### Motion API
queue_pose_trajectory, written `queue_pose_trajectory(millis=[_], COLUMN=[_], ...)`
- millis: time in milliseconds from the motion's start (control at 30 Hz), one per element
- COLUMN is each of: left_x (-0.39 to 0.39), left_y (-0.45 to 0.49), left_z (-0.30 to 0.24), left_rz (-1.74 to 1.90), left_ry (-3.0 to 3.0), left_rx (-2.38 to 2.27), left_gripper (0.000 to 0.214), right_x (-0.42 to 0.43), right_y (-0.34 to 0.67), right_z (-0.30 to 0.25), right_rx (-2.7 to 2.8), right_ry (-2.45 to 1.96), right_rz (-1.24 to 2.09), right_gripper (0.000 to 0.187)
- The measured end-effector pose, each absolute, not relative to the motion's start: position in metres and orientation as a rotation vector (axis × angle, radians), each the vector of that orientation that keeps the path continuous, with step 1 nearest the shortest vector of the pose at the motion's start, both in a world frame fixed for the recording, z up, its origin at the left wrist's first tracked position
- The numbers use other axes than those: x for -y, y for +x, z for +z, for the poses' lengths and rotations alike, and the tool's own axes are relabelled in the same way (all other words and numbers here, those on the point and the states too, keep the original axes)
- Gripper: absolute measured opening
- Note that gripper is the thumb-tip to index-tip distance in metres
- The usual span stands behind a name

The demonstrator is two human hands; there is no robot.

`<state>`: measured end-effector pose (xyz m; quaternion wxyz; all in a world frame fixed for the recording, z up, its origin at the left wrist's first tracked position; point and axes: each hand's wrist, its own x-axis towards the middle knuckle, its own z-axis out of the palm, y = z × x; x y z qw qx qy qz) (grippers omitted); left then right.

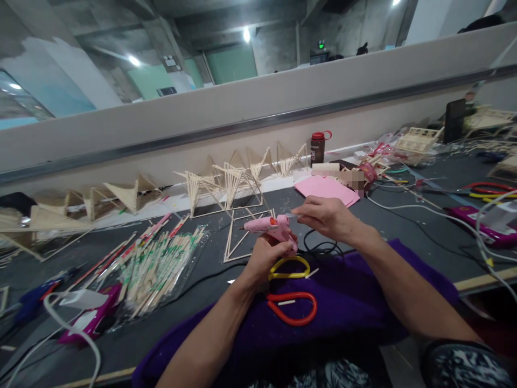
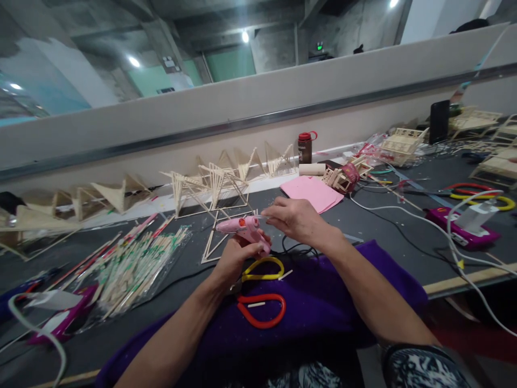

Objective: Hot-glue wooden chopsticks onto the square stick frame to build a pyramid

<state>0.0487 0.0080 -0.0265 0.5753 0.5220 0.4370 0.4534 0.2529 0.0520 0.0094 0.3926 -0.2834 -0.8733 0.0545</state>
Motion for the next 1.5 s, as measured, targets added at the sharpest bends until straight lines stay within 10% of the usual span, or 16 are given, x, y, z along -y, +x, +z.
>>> queue_pose_trajectory(millis=[667,1500], left_x=[-0.011,-0.017], left_y=[0.050,0.043], left_z=[-0.030,-0.045], left_rz=[1.095,0.839], left_ry=[1.241,1.892], left_rx=[-1.105,-1.494], left_gripper=[0.030,0.017], right_x=[-0.049,-0.060], right_y=[0.254,0.254], right_z=[0.010,0.008], right_rx=[2.253,2.253], right_ry=[-0.801,-0.986], right_rz=[0.023,0.839], right_gripper=[0.017,0.021])
